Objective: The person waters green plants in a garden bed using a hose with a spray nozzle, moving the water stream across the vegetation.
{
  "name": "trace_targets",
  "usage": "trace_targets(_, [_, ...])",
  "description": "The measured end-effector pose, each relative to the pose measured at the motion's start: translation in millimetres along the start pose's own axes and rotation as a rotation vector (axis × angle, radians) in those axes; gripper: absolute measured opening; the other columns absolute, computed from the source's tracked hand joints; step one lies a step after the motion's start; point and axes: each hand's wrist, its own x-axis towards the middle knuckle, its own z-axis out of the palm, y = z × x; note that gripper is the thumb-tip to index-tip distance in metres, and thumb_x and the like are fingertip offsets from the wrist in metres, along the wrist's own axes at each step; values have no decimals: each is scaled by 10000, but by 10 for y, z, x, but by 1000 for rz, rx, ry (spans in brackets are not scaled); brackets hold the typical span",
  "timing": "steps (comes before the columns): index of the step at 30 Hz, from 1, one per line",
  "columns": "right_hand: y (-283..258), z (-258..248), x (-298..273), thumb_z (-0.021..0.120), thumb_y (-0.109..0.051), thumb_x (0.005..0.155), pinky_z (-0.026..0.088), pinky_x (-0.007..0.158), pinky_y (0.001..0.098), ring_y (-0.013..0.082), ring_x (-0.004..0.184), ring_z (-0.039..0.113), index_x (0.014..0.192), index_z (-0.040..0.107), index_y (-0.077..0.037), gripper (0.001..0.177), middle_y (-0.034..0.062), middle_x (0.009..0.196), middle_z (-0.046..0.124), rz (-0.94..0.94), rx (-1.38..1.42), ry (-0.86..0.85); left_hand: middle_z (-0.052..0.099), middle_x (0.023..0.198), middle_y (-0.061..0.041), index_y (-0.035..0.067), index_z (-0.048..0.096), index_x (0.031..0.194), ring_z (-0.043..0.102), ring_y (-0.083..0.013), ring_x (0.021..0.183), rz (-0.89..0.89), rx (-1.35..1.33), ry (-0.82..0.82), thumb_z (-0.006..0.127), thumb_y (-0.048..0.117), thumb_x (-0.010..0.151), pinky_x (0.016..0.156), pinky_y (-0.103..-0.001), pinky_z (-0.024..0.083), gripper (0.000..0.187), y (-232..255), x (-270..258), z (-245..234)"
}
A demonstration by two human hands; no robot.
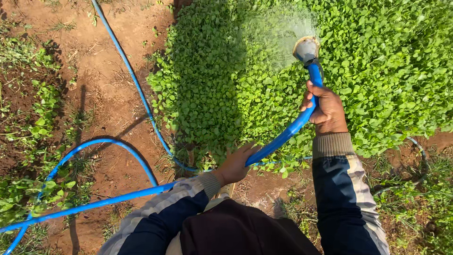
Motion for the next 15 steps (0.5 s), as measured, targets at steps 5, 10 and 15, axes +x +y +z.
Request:
trace_targets(5, [-415,-404,248,684,-180,1021,483,513,313,117,516,506,1028,610,-88,119,-9,710,560,4,-81,22,301,1674,-160,237,363,1568,351,-399,1503,129,-143,2,602,-7,853,1120,-681,306,792,414,514,392])
trace_targets(10, [-713,-889,529,685,-173,1027,496,540,311,114,546,520,1054,619,-79,118,2,748,588,1,-123,10,362,1639,-236,130,309,1595,502,-417,1390,188,-283,19,590,-5,852,1114,-472,439,805,876,967,722])
trace_targets(15, [-880,-1261,658,682,-188,1074,549,615,352,158,606,566,1063,597,-70,147,40,806,620,2,-7,-52,498,1530,-234,67,244,1614,622,-370,1285,113,-305,-73,596,64,903,1132,-521,387,793,1080,1285,960])
